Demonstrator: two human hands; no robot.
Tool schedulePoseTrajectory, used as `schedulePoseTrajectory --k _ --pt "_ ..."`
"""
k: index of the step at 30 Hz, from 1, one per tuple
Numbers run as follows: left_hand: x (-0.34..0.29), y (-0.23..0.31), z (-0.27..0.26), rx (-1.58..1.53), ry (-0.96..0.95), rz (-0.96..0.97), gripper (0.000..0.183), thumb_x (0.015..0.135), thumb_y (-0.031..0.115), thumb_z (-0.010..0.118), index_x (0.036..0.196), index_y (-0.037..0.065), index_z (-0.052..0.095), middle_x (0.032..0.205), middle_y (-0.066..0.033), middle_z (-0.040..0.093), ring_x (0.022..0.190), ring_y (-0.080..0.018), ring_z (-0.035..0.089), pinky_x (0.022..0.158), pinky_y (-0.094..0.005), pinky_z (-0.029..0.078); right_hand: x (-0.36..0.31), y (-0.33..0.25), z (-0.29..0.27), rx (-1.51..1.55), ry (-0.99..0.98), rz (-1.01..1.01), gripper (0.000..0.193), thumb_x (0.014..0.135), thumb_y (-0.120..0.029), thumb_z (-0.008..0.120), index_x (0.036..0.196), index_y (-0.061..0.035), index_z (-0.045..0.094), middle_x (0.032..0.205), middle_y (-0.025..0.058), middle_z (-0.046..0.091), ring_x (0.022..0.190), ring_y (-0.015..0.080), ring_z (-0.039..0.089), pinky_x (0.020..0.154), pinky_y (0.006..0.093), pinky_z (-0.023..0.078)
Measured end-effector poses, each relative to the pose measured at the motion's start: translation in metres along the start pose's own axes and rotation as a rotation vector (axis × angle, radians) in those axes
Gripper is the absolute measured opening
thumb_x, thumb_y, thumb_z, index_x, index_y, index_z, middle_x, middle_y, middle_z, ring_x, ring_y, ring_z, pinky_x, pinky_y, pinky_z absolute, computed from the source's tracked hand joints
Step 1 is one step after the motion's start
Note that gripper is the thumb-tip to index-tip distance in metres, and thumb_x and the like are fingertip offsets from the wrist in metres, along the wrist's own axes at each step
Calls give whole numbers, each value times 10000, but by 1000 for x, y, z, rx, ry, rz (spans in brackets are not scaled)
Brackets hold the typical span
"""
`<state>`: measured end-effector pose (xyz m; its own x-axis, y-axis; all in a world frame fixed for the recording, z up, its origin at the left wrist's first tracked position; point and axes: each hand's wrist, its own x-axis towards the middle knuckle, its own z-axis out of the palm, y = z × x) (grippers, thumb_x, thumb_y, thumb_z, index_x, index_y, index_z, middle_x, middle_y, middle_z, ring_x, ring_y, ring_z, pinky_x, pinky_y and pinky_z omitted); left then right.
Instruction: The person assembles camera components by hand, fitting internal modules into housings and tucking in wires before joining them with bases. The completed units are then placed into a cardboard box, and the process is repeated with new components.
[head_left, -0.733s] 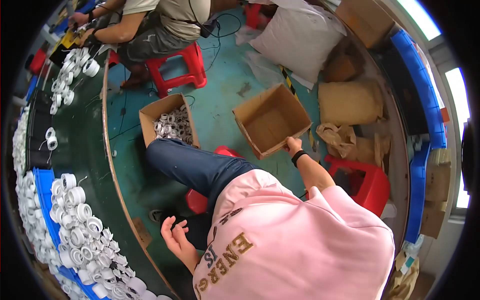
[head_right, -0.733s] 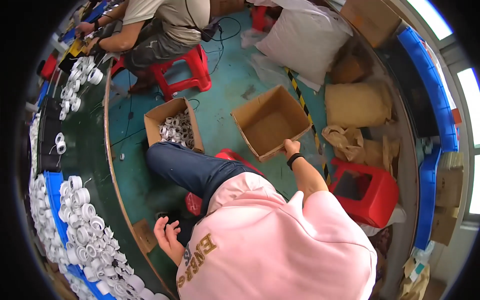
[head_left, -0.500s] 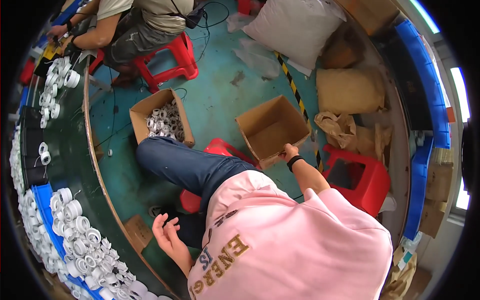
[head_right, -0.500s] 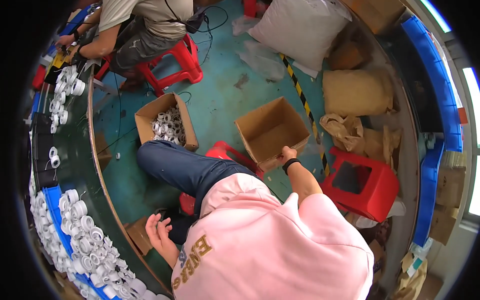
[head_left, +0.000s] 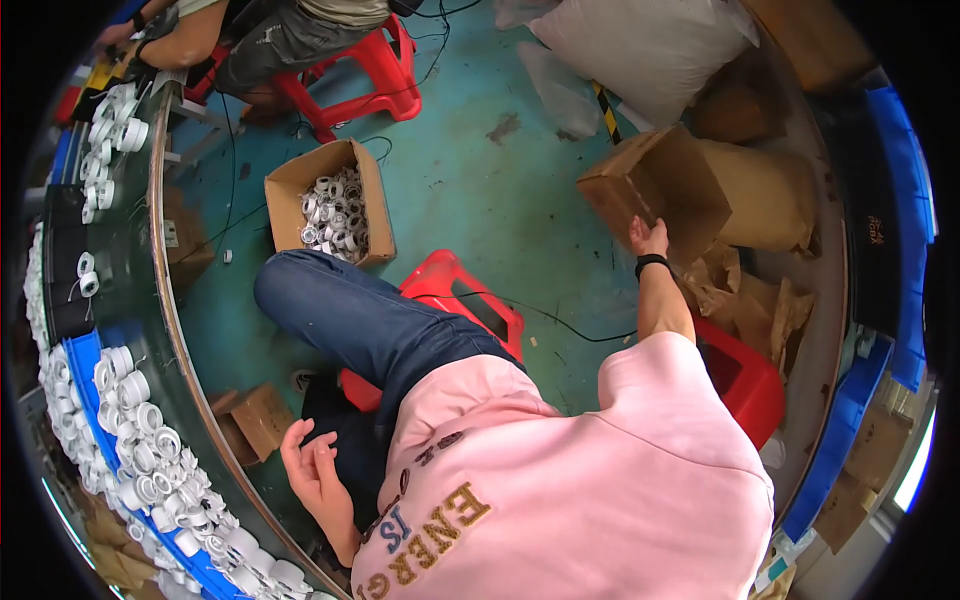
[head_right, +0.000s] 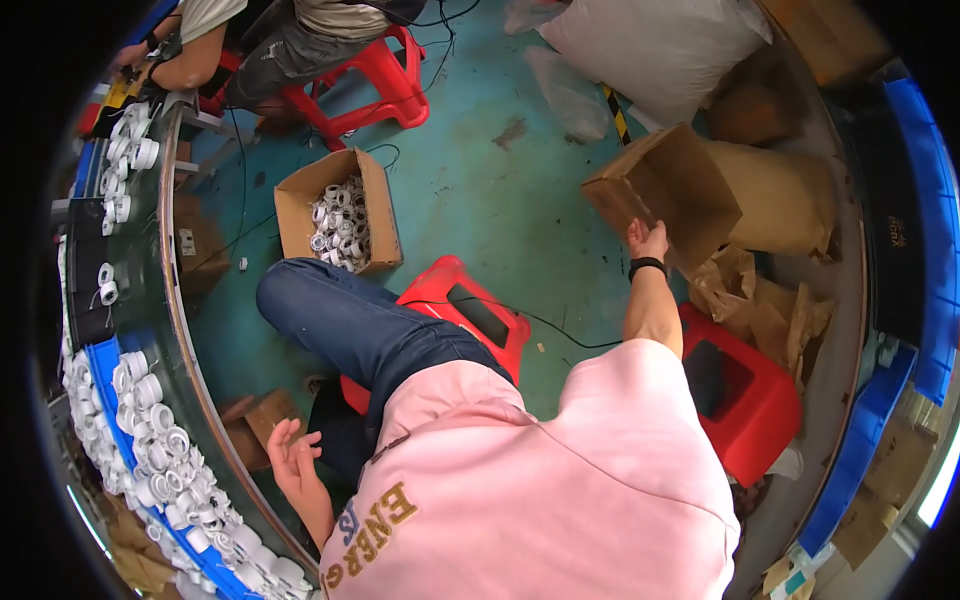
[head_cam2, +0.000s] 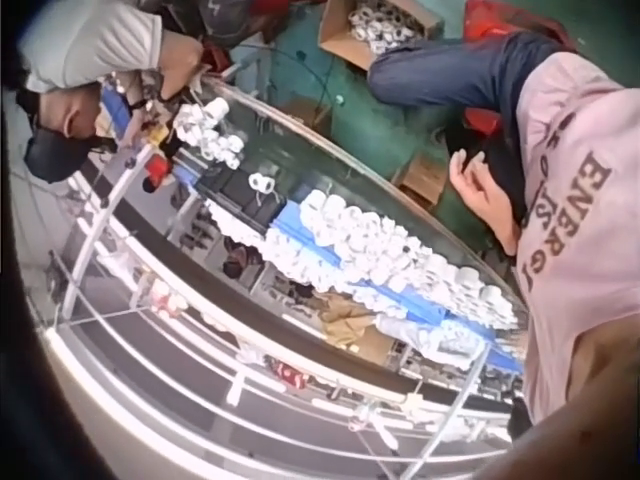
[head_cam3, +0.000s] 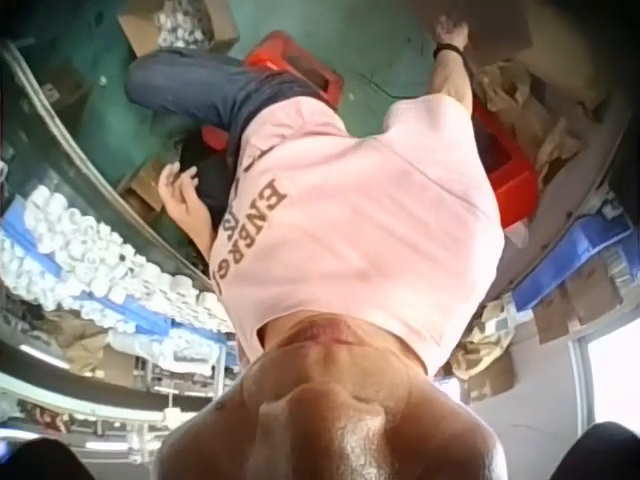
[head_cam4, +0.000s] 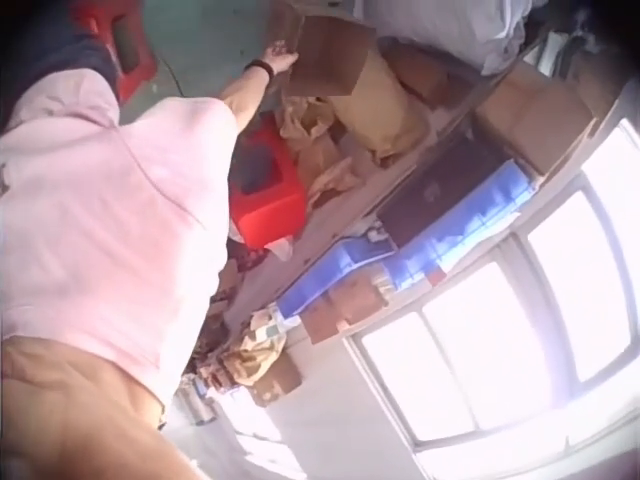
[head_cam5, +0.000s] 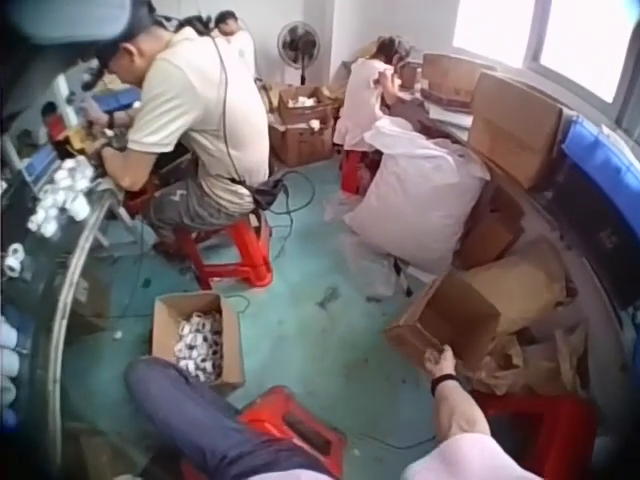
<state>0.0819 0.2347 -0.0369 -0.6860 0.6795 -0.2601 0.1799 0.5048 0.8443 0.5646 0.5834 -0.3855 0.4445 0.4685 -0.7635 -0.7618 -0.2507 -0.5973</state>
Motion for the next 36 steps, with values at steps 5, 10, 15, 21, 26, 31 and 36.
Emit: schedulePoseTrajectory --k 5,10,15,21,26,31,36 --pt "-13 -10 4 -38 17 -23 335 925 56 459 1256 5 432 1212 -128 510 904 -159 594 742 -245 443 -10 62 39 -449 -326 90 317 920 -225 450 1123 13 393 1124 217 554 833 253 587 644 337 503" --pt "-13 -8 -3 -58 -28 -34 349 919 66 484 1261 18 432 1212 -116 513 915 -143 591 773 -257 443 -93 167 79 -637 -441 546 186 913 -156 441 1015 -6 485 998 141 602 798 214 561 641 284 477" --pt "-30 -21 -36 -106 98 -5 335 906 51 495 1236 11 450 1170 -98 538 903 -130 591 757 -242 443 -232 183 169 -781 -921 546 227 918 -154 447 1083 -7 502 944 100 597 797 180 553 670 256 464" --pt "-31 -37 -64 -180 236 111 327 888 -4 503 1213 7 471 1133 -87 558 894 -117 592 752 -228 440 -332 165 278 -884 -1312 366 240 904 -166 476 1079 -16 545 877 66 612 765 154 548 658 265 438" --pt "-49 -49 -92 -306 467 194 290 893 9 485 1182 -1 492 1116 -82 565 876 -133 595 728 -240 453 -473 184 334 -943 -1575 317 218 925 -164 458 1063 -40 571 848 27 606 739 123 549 628 232 430" --pt "-53 -63 -124 -217 778 268 224 885 3 482 1103 -4 530 990 -69 587 836 -112 577 710 -214 437 -591 223 364 -1025 -1951 263 191 921 -147 466 1032 -46 585 810 16 603 704 108 546 622 233 437" --pt "-49 -77 -135 -147 957 282 216 879 -7 480 1088 -10 536 974 -70 580 853 -128 576 735 -233 444 -659 279 374 -1160 -2083 101 185 923 -131 468 1035 -34 579 821 44 623 715 112 574 623 234 470"
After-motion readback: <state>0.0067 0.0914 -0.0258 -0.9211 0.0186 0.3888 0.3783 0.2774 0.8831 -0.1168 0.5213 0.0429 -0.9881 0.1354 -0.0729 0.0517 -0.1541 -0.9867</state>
